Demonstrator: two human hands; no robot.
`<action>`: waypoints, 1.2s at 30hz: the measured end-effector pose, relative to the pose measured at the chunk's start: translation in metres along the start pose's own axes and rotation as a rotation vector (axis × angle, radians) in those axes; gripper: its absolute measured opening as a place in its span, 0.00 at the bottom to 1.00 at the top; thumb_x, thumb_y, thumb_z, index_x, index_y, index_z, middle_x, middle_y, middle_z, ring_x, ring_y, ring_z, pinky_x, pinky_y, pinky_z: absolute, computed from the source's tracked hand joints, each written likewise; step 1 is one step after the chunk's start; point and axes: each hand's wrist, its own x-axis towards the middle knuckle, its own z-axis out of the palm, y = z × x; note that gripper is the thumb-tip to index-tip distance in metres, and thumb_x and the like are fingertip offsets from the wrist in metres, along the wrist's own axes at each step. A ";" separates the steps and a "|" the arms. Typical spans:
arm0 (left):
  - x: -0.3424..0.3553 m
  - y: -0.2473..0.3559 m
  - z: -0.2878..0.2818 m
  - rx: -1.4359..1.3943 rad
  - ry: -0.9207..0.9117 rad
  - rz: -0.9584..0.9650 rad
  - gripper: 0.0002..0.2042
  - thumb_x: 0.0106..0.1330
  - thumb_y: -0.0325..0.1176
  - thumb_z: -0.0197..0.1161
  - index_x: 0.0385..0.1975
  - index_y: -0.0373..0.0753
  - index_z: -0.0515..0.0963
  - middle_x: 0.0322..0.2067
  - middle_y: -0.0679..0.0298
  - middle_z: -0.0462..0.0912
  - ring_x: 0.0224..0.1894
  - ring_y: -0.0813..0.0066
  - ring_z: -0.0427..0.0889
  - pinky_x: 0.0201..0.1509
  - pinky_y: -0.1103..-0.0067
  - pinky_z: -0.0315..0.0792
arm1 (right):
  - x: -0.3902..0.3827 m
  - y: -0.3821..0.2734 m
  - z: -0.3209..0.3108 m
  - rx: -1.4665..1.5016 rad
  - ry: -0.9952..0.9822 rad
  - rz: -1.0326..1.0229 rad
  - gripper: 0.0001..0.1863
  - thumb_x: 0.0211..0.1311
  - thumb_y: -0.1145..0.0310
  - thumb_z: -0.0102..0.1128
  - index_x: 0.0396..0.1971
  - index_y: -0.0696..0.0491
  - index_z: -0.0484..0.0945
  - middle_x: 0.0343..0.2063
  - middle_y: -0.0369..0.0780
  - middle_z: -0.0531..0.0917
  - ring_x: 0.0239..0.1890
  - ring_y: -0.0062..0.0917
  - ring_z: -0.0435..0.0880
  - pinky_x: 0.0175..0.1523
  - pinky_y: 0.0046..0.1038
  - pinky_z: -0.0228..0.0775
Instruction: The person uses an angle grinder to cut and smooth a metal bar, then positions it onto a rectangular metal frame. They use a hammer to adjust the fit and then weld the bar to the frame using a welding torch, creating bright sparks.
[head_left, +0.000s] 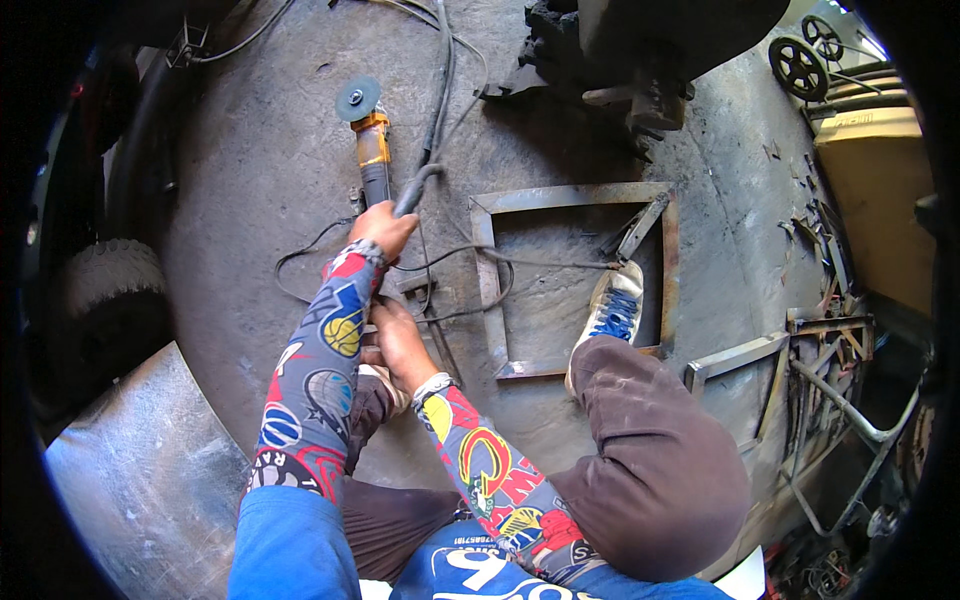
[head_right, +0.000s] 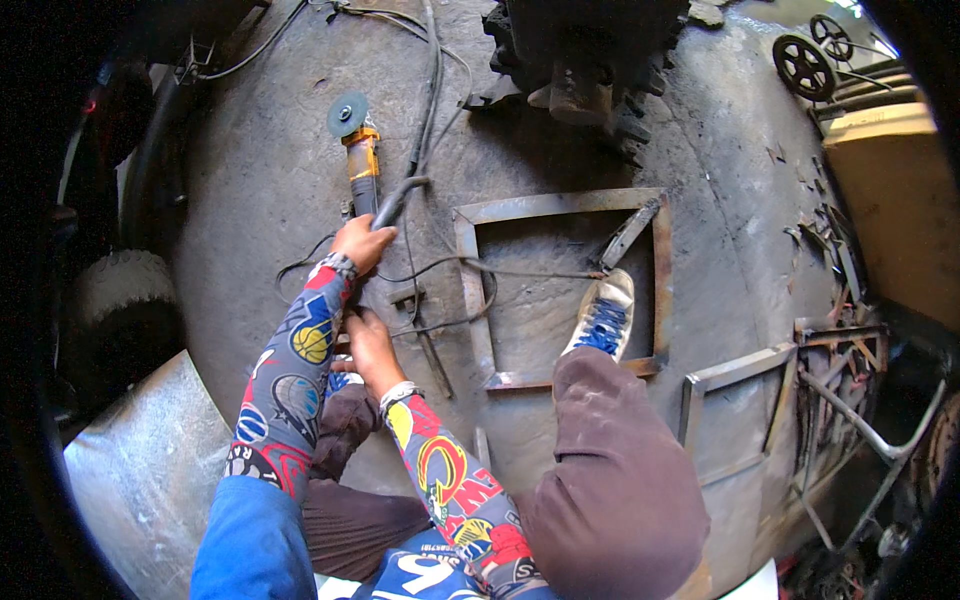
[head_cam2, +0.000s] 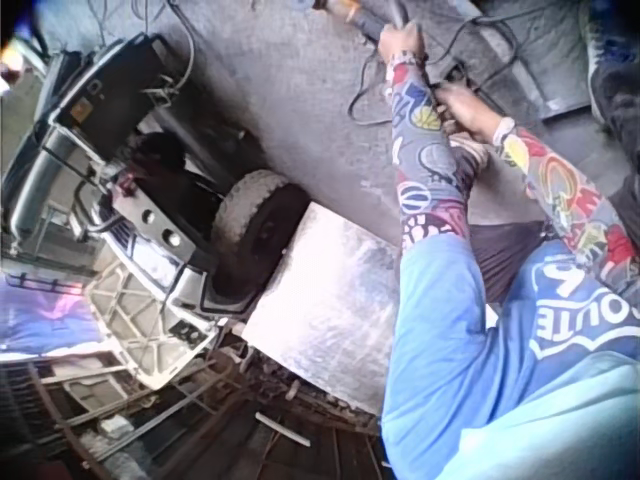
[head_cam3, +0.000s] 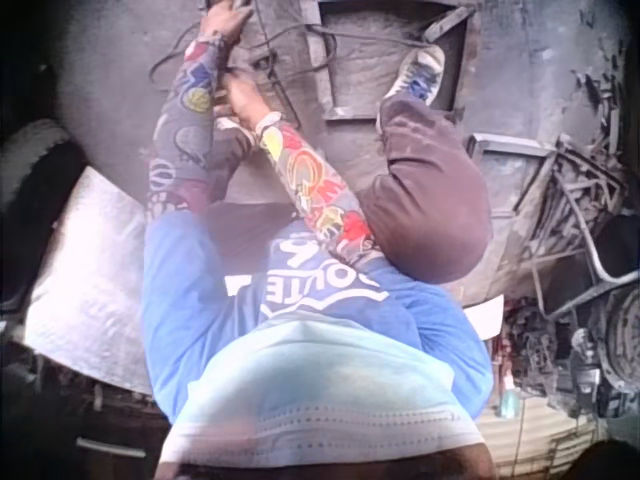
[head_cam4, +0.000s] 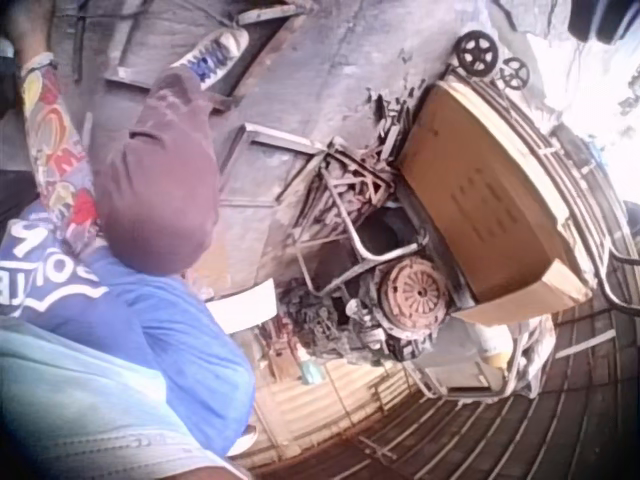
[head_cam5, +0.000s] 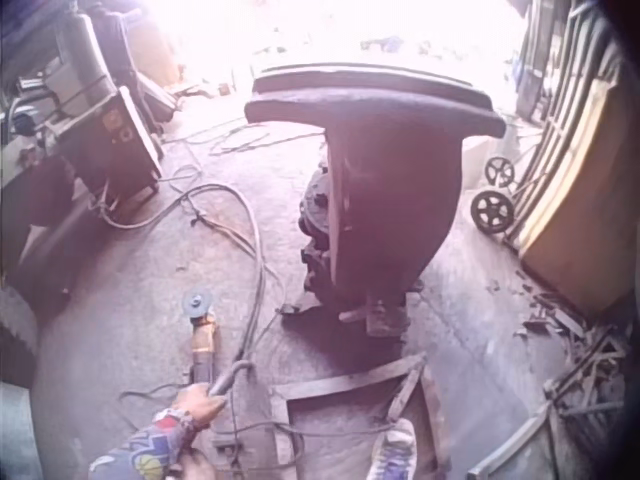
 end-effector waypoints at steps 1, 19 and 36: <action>-0.001 -0.010 -0.005 0.030 0.036 -0.006 0.22 0.61 0.49 0.63 0.42 0.34 0.82 0.30 0.50 0.87 0.30 0.57 0.89 0.39 0.65 0.81 | 0.006 0.006 0.001 -0.052 -0.012 0.032 0.26 0.75 0.54 0.50 0.64 0.53 0.70 0.49 0.42 0.83 0.37 0.32 0.86 0.33 0.33 0.81; -0.127 0.028 -0.063 -0.427 -0.495 -0.158 0.14 0.71 0.38 0.59 0.49 0.35 0.72 0.25 0.61 0.82 0.16 0.73 0.80 0.21 0.76 0.81 | -0.005 -0.066 -0.015 -0.303 0.484 -0.365 0.29 0.63 0.52 0.69 0.53 0.61 0.81 0.40 0.51 0.88 0.38 0.36 0.87 0.41 0.33 0.78; -0.090 0.009 -0.011 -0.529 -0.573 -0.034 0.13 0.77 0.39 0.53 0.47 0.36 0.77 0.24 0.61 0.83 0.14 0.73 0.79 0.15 0.77 0.74 | -0.030 -0.103 -0.004 -0.863 0.576 -0.377 0.41 0.66 0.50 0.58 0.68 0.68 0.64 0.46 0.64 0.84 0.51 0.55 0.85 0.58 0.44 0.76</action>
